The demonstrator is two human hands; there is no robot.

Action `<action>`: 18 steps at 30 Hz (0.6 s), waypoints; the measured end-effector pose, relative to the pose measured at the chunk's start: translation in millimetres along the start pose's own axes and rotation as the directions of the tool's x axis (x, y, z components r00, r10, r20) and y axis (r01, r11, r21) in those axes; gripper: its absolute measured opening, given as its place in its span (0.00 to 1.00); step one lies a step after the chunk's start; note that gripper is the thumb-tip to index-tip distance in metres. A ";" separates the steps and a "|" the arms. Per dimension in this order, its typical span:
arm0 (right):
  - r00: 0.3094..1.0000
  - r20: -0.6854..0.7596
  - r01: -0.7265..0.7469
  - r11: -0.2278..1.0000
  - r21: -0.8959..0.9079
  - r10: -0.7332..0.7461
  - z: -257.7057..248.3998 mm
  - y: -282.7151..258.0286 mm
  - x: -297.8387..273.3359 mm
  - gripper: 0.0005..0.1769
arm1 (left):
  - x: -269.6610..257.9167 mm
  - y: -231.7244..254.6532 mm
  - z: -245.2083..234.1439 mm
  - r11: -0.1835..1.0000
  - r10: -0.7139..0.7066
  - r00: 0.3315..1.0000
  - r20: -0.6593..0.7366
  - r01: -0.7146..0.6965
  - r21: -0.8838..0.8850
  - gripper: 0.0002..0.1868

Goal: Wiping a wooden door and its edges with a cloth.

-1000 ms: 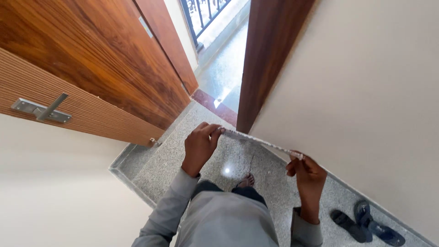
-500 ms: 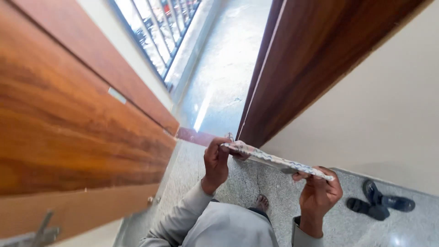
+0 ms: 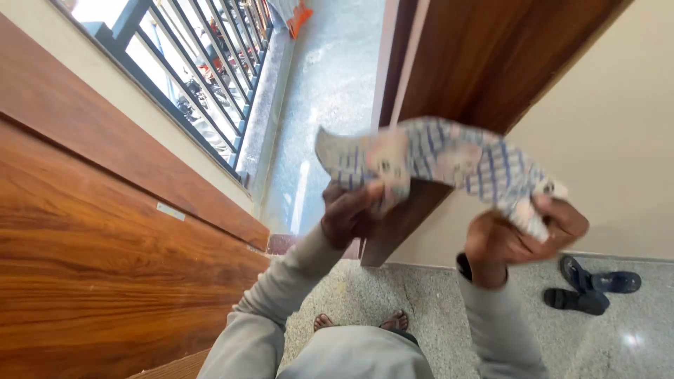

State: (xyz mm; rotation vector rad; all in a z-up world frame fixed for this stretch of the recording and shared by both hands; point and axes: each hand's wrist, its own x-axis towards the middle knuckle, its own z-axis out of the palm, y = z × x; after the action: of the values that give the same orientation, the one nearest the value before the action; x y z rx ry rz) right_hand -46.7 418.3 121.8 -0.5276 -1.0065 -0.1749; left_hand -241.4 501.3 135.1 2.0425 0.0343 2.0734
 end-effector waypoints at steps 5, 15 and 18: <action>0.887 0.364 0.442 0.747 -0.497 -0.283 4.6 71.8 -28.9 0.34 | -51.1 -57.4 29.1 0.967 -0.245 0.950 0.195 0.227 0.111 0.21; 0.957 0.234 0.279 0.753 -0.596 -0.170 2.8 33.2 19.5 0.12 | -54.3 -100.7 31.0 0.992 -0.100 0.994 0.053 0.095 0.088 0.18; 0.995 -0.043 0.060 0.862 -0.503 -0.094 27.6 15.3 44.8 0.19 | 0.3 -56.6 35.3 0.999 -0.043 0.983 -0.180 0.048 0.025 0.27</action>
State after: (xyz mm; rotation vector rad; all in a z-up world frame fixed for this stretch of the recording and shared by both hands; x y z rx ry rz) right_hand -38.0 449.6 165.9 -0.9517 -0.9147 -0.5344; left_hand -198.1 551.3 126.3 1.8456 0.1409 2.2344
